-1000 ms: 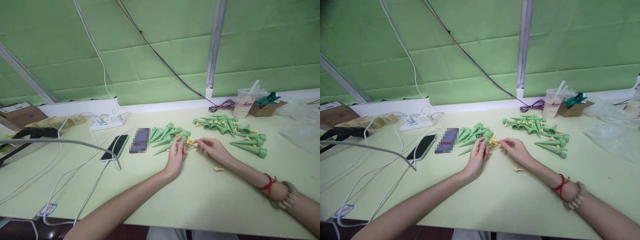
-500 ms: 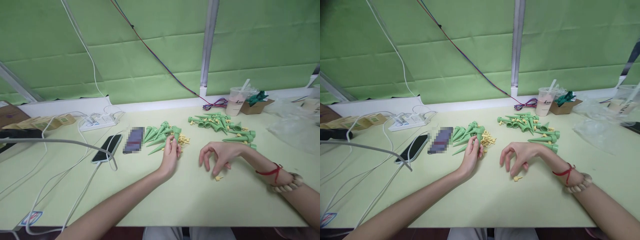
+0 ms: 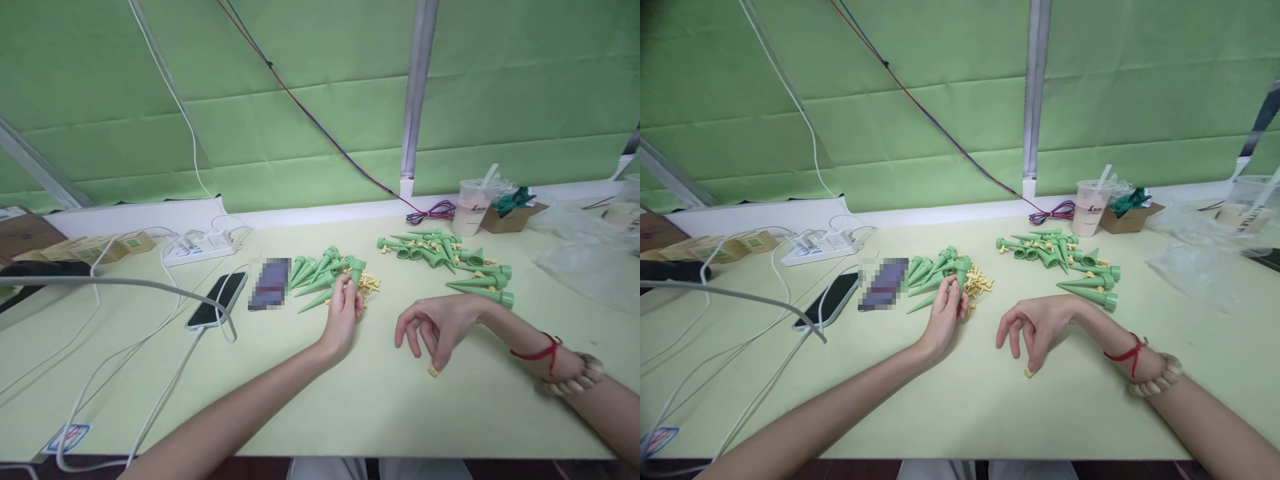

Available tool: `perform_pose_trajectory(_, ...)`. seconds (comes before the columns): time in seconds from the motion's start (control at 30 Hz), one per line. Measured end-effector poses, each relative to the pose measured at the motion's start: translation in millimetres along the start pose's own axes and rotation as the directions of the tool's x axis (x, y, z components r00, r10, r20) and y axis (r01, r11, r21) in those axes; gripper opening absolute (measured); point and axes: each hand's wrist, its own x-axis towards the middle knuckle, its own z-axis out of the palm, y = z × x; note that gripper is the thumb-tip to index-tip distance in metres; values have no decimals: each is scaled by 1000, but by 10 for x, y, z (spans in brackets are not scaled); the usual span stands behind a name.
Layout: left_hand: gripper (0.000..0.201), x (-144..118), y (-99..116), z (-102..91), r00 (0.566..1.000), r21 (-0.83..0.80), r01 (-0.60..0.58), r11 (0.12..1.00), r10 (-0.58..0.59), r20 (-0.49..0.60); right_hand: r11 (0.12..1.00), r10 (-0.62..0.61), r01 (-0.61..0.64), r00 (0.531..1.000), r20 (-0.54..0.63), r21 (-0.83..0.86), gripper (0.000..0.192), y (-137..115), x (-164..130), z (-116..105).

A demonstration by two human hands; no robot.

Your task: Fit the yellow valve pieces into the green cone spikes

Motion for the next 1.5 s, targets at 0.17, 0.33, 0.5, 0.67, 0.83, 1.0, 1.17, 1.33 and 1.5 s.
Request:
perform_pose_trajectory(0.17, 32, -10, 10, 8, 999, -12, 11, 1000, -11, -51, 999, 54, -53, 993, 105, -10, 70, -29, -5, 29)
perform_pose_trajectory(0.33, 32, 7, -4, -2, 997, -13, -26, 1000, 25, -67, 999, -31, 29, 996, -83, -23, 50, -34, 32, 78)
perform_pose_trajectory(0.5, 30, 19, -2, -9, 998, -2, -40, 999, 40, -49, 981, -178, 195, 866, -467, -11, 40, 29, 234, 106)
perform_pose_trajectory(0.67, 29, 7, 23, 4, 998, 9, -66, 998, 66, 6, 885, -276, 458, 660, -698, 83, 45, 23, 401, 149)
perform_pose_trajectory(0.83, 28, 0, 23, 3, 994, 58, -69, 996, 63, 91, 866, -204, 485, 566, -798, 123, 37, -48, 417, 193)
perform_pose_trajectory(1.0, 29, -2, -2, -1, 981, 141, -95, 985, 69, 180, 860, -225, 505, 514, -827, 80, 29, -103, 394, 234)
perform_pose_trajectory(1.17, 22, -27, 33, 6, 959, 257, -164, 952, 93, 267, 847, -233, 529, 449, -863, 47, 29, -103, 411, 261)
perform_pose_trajectory(1.33, 25, -26, 47, -1, 962, 299, -178, 937, 102, 254, 858, -280, 512, 401, -873, -40, 34, -80, 439, 249)
perform_pose_trajectory(1.5, 31, -25, 50, 12, 968, 283, -163, 945, 97, 232, 860, -478, 333, 256, -840, -387, 26, -23, 403, 214)
